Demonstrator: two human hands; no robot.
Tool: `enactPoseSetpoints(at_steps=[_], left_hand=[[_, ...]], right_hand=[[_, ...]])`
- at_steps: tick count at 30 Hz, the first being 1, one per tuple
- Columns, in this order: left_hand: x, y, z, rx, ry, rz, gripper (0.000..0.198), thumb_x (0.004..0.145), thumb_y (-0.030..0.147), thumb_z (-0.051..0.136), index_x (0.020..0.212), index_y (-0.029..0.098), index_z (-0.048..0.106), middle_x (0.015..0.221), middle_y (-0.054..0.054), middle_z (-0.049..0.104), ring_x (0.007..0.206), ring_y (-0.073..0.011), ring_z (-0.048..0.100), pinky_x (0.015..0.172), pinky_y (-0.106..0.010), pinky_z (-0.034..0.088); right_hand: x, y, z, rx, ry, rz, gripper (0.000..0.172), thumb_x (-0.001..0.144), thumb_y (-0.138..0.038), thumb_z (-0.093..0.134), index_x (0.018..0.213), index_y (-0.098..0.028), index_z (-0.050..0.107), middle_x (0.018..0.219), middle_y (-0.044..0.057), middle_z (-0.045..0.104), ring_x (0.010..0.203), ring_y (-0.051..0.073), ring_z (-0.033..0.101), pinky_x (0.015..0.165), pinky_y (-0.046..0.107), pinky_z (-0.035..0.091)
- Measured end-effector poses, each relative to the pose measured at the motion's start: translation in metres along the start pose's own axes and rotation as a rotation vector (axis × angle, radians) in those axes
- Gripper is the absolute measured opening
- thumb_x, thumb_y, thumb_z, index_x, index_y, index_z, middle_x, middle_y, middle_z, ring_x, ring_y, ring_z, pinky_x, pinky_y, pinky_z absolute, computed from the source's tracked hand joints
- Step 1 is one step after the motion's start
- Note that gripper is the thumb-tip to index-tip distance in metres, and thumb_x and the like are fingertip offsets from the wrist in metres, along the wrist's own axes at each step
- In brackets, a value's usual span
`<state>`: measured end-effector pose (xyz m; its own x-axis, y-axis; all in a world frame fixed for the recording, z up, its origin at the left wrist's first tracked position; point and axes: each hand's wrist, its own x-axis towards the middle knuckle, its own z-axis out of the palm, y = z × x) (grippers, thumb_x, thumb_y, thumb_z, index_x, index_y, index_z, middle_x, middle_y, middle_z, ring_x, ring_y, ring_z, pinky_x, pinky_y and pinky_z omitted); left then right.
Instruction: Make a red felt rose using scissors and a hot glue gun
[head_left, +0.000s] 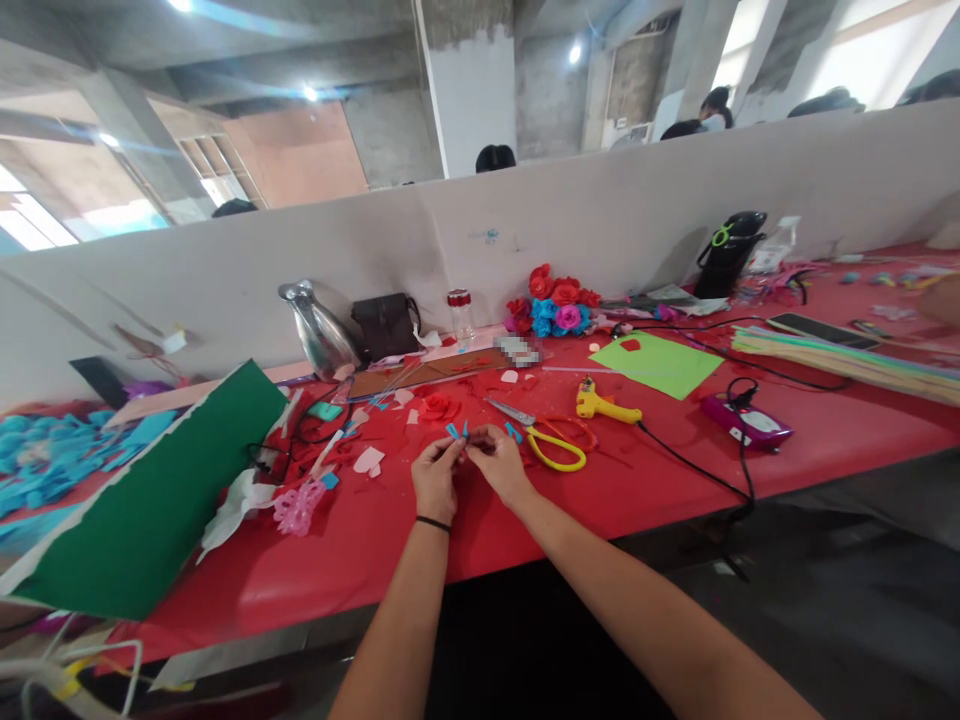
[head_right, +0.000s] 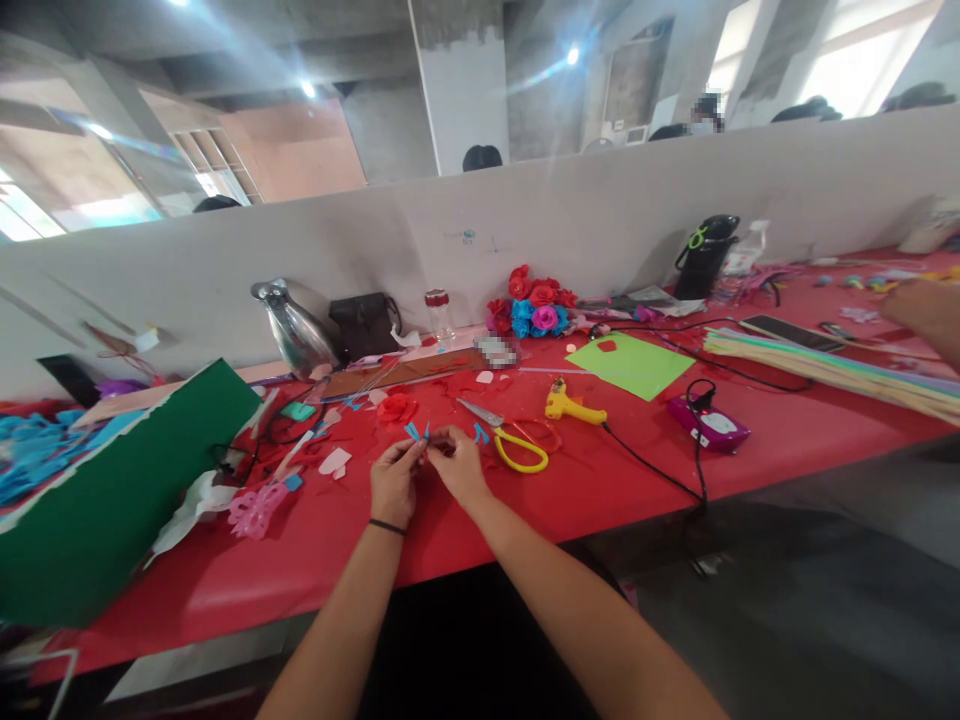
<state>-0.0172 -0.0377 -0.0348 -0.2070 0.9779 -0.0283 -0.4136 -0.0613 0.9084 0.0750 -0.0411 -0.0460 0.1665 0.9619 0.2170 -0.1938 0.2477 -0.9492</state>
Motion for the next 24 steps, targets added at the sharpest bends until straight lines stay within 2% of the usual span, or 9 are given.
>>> enactPoseSetpoints(at_steps=[4, 9, 15, 21, 24], left_hand=[[0.0, 0.002, -0.002, -0.032, 0.015, 0.006, 0.029, 0.042, 0.028, 0.083, 0.06, 0.014, 0.064, 0.051, 0.004, 0.057, 0.045, -0.0046, 0.046, 0.042, -0.017, 0.029], [0.0, 0.005, -0.003, -0.061, 0.026, 0.02, 0.032, 0.043, 0.03, 0.082, 0.058, 0.015, 0.059, 0.053, 0.005, 0.056, 0.045, -0.0039, 0.046, 0.045, -0.018, 0.034], [0.001, 0.003, -0.002, -0.036, 0.005, 0.044, 0.03, 0.045, 0.029, 0.081, 0.06, 0.015, 0.059, 0.051, 0.006, 0.054, 0.046, -0.0041, 0.045, 0.045, -0.018, 0.032], [0.001, 0.002, -0.004, -0.019, -0.033, 0.076, 0.032, 0.048, 0.033, 0.08, 0.064, 0.017, 0.057, 0.059, 0.005, 0.058, 0.056, -0.0068, 0.053, 0.058, -0.02, 0.041], [-0.001, 0.001, -0.002, -0.008, -0.091, 0.045, 0.038, 0.049, 0.04, 0.079, 0.065, 0.017, 0.053, 0.064, 0.003, 0.062, 0.056, -0.0094, 0.057, 0.057, -0.023, 0.043]], right_hand=[[-0.001, -0.003, 0.001, 0.012, 0.039, 0.02, 0.016, 0.063, -0.022, 0.061, 0.078, -0.02, 0.055, 0.07, -0.002, 0.062, 0.068, 0.015, 0.059, 0.068, 0.029, 0.046], [0.0, -0.008, -0.004, 0.028, 0.065, 0.074, 0.018, 0.062, -0.022, 0.06, 0.079, -0.021, 0.055, 0.07, -0.003, 0.059, 0.068, 0.013, 0.056, 0.067, 0.026, 0.044], [-0.001, -0.012, -0.018, -0.033, 0.0, 0.208, 0.018, 0.058, -0.016, 0.056, 0.076, -0.02, 0.057, 0.058, -0.006, 0.055, 0.051, 0.01, 0.048, 0.048, 0.022, 0.036], [-0.002, -0.022, -0.028, -0.074, -0.026, 0.245, 0.016, 0.059, -0.018, 0.055, 0.075, -0.019, 0.06, 0.061, -0.005, 0.056, 0.052, 0.009, 0.046, 0.046, 0.02, 0.032], [-0.002, -0.025, -0.031, -0.074, -0.061, 0.256, 0.011, 0.06, -0.02, 0.055, 0.07, -0.019, 0.059, 0.056, -0.006, 0.054, 0.049, 0.008, 0.044, 0.045, 0.02, 0.03]])
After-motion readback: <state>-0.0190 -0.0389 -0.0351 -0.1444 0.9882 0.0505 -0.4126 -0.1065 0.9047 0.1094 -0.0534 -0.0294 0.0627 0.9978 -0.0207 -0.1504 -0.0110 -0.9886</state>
